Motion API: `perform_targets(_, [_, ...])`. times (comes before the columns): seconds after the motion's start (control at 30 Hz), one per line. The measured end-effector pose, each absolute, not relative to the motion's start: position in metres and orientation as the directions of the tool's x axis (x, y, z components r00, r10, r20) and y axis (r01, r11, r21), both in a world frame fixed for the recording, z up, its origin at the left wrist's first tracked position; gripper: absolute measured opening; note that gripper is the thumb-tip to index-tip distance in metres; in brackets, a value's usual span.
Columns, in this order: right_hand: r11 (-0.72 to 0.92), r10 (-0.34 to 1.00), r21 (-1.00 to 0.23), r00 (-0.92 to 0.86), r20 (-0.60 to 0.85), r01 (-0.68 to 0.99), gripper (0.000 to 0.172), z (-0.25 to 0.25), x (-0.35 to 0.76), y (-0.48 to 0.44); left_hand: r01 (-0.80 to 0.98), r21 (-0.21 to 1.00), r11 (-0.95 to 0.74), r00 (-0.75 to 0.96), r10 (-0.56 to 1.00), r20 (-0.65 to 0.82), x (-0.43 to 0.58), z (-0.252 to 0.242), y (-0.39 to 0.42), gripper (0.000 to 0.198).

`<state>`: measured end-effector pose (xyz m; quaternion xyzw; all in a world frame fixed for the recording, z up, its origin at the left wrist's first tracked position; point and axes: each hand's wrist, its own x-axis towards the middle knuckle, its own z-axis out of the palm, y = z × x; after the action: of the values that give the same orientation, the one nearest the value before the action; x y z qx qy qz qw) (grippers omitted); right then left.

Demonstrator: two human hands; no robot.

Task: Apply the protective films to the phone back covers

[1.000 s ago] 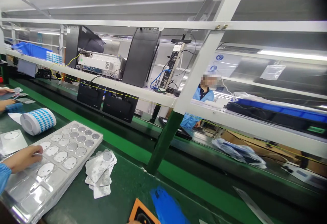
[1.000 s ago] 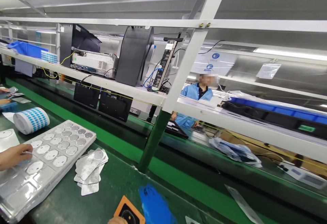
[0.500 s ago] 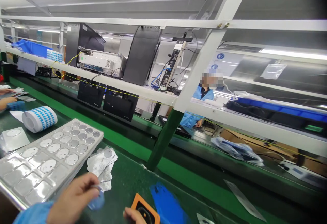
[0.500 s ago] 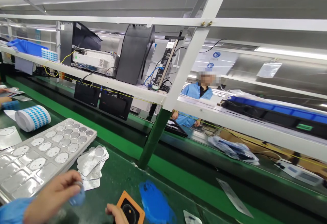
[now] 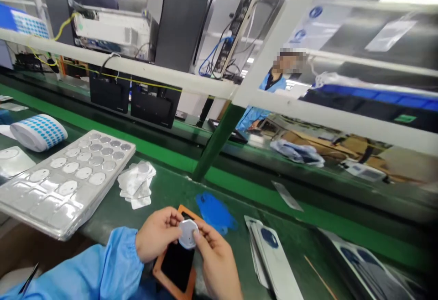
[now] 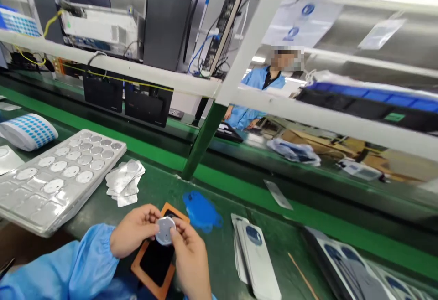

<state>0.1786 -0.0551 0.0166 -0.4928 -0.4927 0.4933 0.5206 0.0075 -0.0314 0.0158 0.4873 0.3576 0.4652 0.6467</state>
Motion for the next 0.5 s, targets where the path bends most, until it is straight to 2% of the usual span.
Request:
perform_targets(0.33, [-0.015,1.0,-0.999,-0.002,-0.014,-0.043,0.037,0.006,0.175,-0.055,-0.238,0.964,0.117,0.309,0.95,-0.04,-0.003,0.016,-0.029,0.029])
perform_targets(0.5, [-0.072,0.997,-0.99,-0.038,-0.068,-0.118,0.053,0.003,0.177,-0.052,-0.22,0.974,0.047,0.304,0.952,0.023,-0.001,0.012,-0.031,0.028])
